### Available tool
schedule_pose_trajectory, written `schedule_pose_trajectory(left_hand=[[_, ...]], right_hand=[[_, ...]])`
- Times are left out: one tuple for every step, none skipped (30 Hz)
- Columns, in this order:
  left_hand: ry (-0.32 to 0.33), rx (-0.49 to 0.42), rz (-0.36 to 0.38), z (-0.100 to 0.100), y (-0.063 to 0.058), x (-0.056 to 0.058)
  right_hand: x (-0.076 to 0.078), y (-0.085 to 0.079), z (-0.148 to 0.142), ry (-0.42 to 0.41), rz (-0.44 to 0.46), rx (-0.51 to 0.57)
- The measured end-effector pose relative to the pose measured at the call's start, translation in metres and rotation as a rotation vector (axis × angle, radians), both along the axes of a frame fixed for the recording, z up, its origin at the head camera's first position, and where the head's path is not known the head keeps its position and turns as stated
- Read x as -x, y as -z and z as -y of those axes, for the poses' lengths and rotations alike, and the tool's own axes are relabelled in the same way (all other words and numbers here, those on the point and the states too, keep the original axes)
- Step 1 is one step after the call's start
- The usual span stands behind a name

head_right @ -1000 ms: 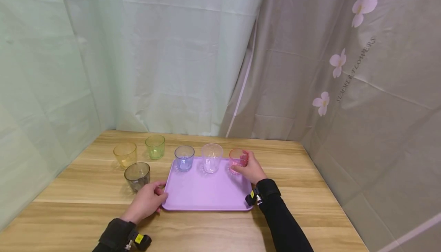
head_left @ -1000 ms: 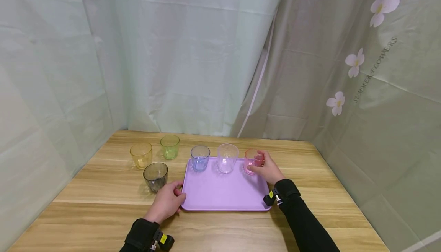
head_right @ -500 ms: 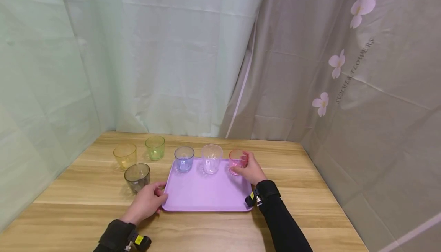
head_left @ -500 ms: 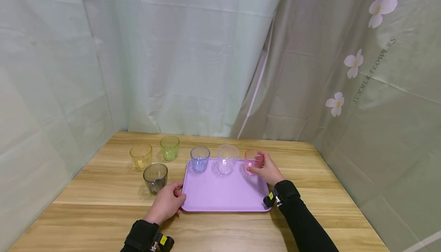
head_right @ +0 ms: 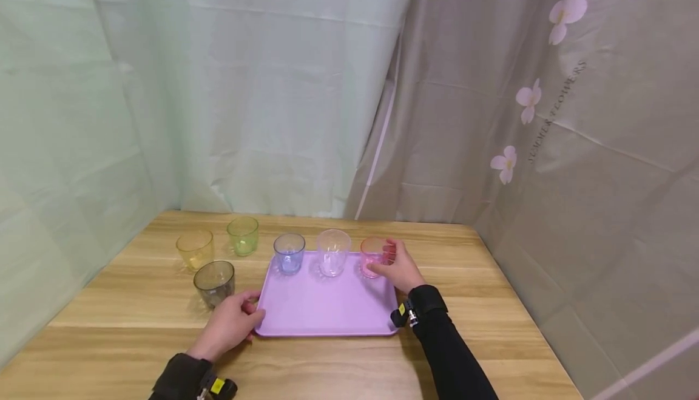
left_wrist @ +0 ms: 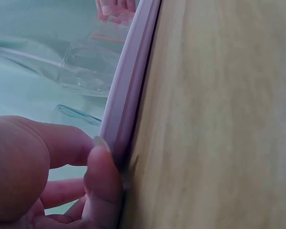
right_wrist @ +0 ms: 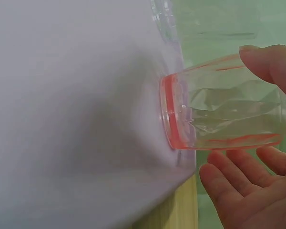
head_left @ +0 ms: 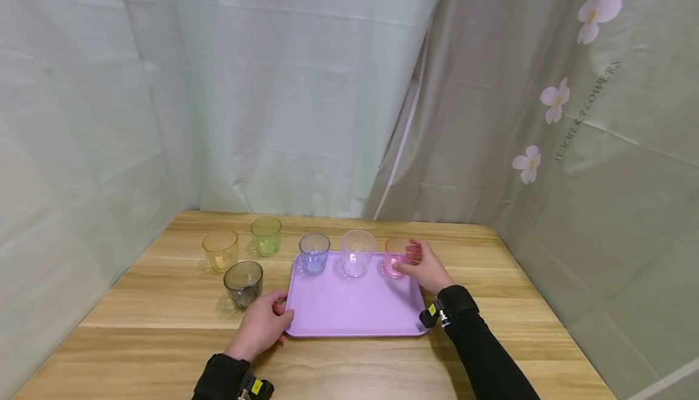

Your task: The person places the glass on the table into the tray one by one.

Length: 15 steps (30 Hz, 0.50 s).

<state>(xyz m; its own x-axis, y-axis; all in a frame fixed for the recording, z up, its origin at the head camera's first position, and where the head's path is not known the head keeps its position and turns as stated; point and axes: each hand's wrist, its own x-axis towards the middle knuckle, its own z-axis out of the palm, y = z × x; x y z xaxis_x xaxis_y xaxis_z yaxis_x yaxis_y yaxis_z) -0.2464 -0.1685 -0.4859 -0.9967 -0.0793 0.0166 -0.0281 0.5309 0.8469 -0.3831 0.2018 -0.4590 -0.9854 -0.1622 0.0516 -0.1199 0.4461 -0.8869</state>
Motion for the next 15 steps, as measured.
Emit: schedule_pose_trajectory(left_hand=[[0.000, 0.002, -0.002, 0.000, 0.000, -0.001], [0.000, 0.005, -0.004, 0.000, -0.001, -0.002], [0.002, 0.008, -0.007, 0.000, -0.002, -0.003], [0.003, 0.008, -0.009, 0.000, -0.002, -0.004], [0.006, 0.007, -0.013, 0.000, -0.003, -0.005], [0.009, 0.000, -0.014, 0.000, -0.004, -0.006], [0.012, -0.003, -0.020, 0.000, -0.005, -0.007], [0.014, -0.003, -0.032, 0.000, -0.006, -0.007], [0.015, -0.004, -0.041, 0.000, -0.007, -0.008], [0.017, 0.000, -0.055, 0.000, -0.008, -0.008], [0.021, 0.017, -0.079, 0.000, -0.008, -0.009], [0.018, 0.023, -0.090, 0.000, -0.009, -0.009], [0.017, 0.033, -0.099, 0.000, -0.010, -0.010], [0.013, 0.047, -0.107, -0.001, -0.012, -0.010], [0.010, 0.055, -0.106, -0.002, -0.014, -0.011]], right_hand=[[0.000, -0.001, 0.000, 0.001, 0.002, 0.000], [-0.001, -0.001, 0.000, -0.003, 0.000, -0.005], [-0.001, -0.002, -0.001, -0.002, 0.004, -0.001], [-0.001, -0.003, -0.001, -0.001, 0.007, 0.003], [0.000, -0.003, -0.001, 0.002, 0.012, 0.008], [0.000, -0.003, -0.002, 0.001, 0.013, 0.008], [0.000, -0.003, -0.002, 0.001, 0.012, 0.006], [0.000, -0.003, -0.003, -0.001, 0.009, 0.003], [0.000, -0.003, -0.003, 0.001, 0.011, 0.006], [0.000, -0.003, -0.004, 0.000, 0.007, 0.005], [0.000, -0.003, -0.004, -0.001, 0.005, 0.004], [0.000, -0.003, -0.005, -0.004, 0.001, 0.001], [0.000, -0.003, -0.005, -0.006, -0.001, 0.000], [0.000, -0.003, -0.005, -0.008, -0.002, 0.001], [0.000, -0.003, -0.005, -0.008, -0.001, 0.000]])
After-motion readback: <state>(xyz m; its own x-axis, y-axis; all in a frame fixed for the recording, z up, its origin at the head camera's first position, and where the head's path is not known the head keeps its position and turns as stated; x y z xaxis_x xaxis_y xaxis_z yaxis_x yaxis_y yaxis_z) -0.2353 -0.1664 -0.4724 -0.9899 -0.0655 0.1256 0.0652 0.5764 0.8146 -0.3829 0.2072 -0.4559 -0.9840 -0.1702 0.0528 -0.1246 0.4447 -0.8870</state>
